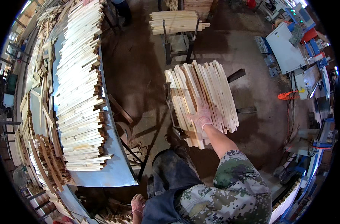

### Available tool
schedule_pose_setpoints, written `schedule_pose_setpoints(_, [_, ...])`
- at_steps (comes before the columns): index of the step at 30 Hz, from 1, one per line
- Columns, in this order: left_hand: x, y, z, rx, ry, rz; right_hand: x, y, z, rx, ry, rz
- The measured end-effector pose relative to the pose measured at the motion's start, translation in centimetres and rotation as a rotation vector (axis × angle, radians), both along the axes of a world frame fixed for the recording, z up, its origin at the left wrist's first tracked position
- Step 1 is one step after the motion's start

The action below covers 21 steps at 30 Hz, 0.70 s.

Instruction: The person repeatedly picks up stacks of light-colored wooden slats from a metal table and places them onto a moving conveyor belt. The person wears pink gloves and a camouflage shirt while performing this repetitive stacking task in a workshop environment.

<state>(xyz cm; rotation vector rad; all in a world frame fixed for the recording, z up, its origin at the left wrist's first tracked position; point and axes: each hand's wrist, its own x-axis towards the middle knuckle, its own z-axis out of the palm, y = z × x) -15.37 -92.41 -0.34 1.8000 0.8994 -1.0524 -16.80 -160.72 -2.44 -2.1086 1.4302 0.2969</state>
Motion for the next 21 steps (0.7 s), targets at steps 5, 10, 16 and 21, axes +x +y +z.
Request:
schedule_pose_setpoints(5, [-1.9, -1.5, -1.1, -0.109, -0.12, -0.044, -1.3, -0.5, -3.1, 0.034, -0.17, -0.036])
schedule_pose_setpoints(10, [-3.5, 0.5, -2.9, -0.239, -0.201, -0.146, -0.8, 0.5, -5.0, -0.026, -0.065, -0.005])
schedule_pose_setpoints(16, [-1.3, -1.9, -0.6, -0.15, -0.005, 0.074, 3.0, -0.8, -3.1, -0.1, -0.066, -0.025])
schedule_pose_setpoints(21, [-2.1, -1.1, -0.7, -0.267, -0.054, 0.361, 11.7, 1.4, 5.7, -0.013, -0.47, 0.081])
